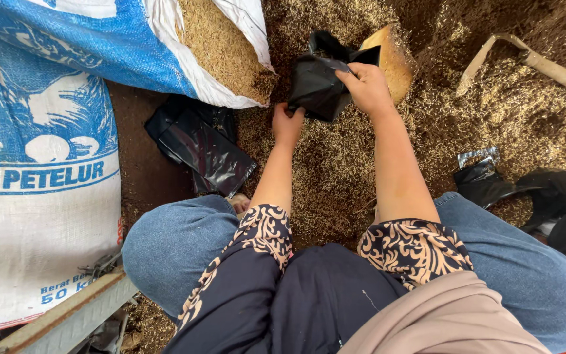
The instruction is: The person scoops grain from a large sack into small black plastic bags using a scoop. They fill each bag and set it aside, repeating the process continuously.
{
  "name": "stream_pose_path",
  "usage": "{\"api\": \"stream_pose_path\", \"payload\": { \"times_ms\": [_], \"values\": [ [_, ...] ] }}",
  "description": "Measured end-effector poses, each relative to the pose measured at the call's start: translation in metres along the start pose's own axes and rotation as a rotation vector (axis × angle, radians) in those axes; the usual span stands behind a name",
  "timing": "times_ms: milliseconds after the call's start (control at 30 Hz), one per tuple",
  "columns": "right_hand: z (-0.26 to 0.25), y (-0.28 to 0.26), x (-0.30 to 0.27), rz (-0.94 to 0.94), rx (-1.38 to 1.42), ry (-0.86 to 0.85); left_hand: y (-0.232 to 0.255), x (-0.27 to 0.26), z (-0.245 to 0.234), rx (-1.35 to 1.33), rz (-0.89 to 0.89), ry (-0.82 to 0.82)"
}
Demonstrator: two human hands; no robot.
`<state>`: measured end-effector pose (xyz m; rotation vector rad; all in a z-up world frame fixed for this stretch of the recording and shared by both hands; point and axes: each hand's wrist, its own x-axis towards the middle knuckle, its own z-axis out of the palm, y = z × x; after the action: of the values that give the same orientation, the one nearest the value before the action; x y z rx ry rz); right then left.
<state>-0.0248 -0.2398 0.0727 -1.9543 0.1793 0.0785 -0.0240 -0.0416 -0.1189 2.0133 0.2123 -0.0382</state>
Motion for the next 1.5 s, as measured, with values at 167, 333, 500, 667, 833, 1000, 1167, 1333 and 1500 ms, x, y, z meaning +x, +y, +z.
{"api": "stream_pose_path", "payload": {
  "times_ms": [167, 333, 500, 667, 833, 1000, 1167, 1333, 1500],
  "values": [
    [0.004, -0.031, -0.009, 0.117, -0.002, -0.006, 0.007, 0.01, -0.011, -0.273, -0.487, -0.116],
    [-0.01, -0.037, -0.001, -0.201, -0.433, 0.164, 0.045, -0.016, -0.03, -0.184, -0.25, 0.248],
    [-0.005, -0.016, 0.02, -0.384, -0.981, 0.247, 0.092, -0.054, -0.028, -0.274, -0.111, 0.266],
    [0.005, -0.019, 0.028, 0.012, -0.861, 0.144, 0.114, -0.046, -0.045, -0.378, -0.156, 0.096],
    [-0.041, -0.027, -0.006, 0.238, -0.767, 0.162, 0.146, -0.009, -0.068, -0.277, 0.207, 0.129],
    [-0.045, -0.027, -0.022, 0.304, -0.763, 0.126, 0.166, -0.01, -0.069, 0.001, 0.238, -0.008],
    [-0.024, -0.02, -0.016, 0.494, -0.763, 0.13, 0.155, -0.032, -0.062, 0.066, 0.13, -0.081],
    [-0.027, -0.018, -0.019, -0.016, -0.757, 0.454, 0.173, -0.039, -0.059, -0.083, 0.152, -0.045],
    [0.011, 0.001, 0.001, -0.157, -0.674, -0.43, 0.171, -0.066, -0.054, -0.053, -0.052, -0.091]
  ]
}}
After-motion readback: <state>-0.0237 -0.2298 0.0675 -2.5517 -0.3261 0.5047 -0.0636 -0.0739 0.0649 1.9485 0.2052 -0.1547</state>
